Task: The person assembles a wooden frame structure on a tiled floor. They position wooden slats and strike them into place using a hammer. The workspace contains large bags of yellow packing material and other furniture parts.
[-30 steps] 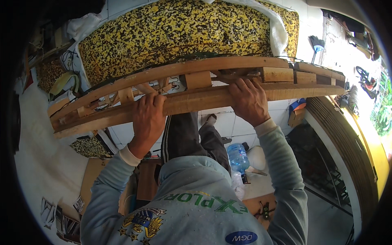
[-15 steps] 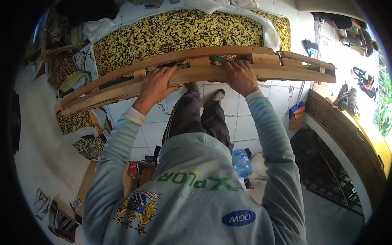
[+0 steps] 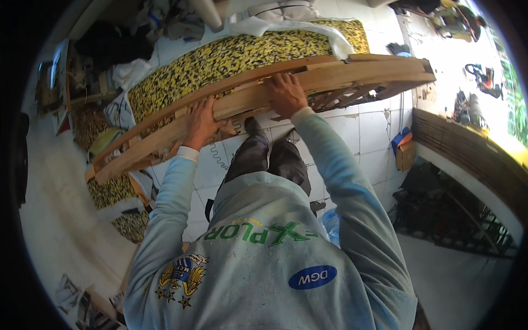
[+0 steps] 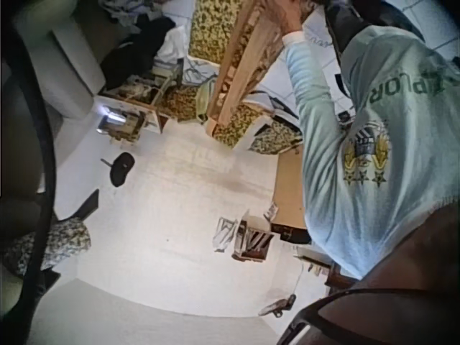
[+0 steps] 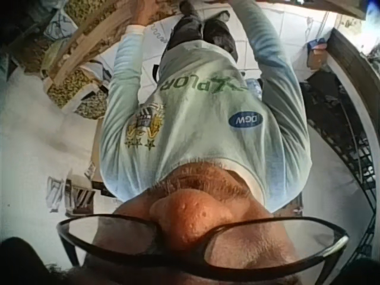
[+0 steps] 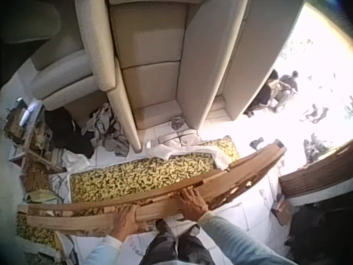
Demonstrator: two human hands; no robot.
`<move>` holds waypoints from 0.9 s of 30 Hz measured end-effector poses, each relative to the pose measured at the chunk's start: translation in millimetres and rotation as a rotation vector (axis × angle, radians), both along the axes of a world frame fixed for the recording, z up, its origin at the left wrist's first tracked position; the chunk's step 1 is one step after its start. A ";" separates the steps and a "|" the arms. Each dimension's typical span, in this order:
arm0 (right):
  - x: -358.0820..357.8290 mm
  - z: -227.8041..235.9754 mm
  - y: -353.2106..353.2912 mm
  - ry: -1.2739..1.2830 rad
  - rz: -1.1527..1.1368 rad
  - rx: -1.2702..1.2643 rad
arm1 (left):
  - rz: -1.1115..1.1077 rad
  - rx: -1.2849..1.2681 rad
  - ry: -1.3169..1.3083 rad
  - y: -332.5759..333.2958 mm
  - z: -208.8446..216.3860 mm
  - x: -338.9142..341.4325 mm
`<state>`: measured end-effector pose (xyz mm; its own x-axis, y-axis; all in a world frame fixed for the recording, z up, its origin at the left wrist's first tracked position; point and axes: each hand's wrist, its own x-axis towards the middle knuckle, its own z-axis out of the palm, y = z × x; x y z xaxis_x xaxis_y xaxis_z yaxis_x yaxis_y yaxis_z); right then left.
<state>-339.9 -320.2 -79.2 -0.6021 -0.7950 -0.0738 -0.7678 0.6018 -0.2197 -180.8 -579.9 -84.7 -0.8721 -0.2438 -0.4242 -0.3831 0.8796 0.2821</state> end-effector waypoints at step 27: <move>32.4 -25.0 -27.5 0.042 -0.055 0.045 | -0.074 0.093 -0.021 -42.9 1.3 14.7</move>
<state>-307.5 -347.7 -104.2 -0.6482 -0.7570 -0.0825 -0.7412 0.6521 -0.1597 -166.1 -622.8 -83.3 -0.8770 -0.1378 -0.4604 -0.3246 0.8763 0.3559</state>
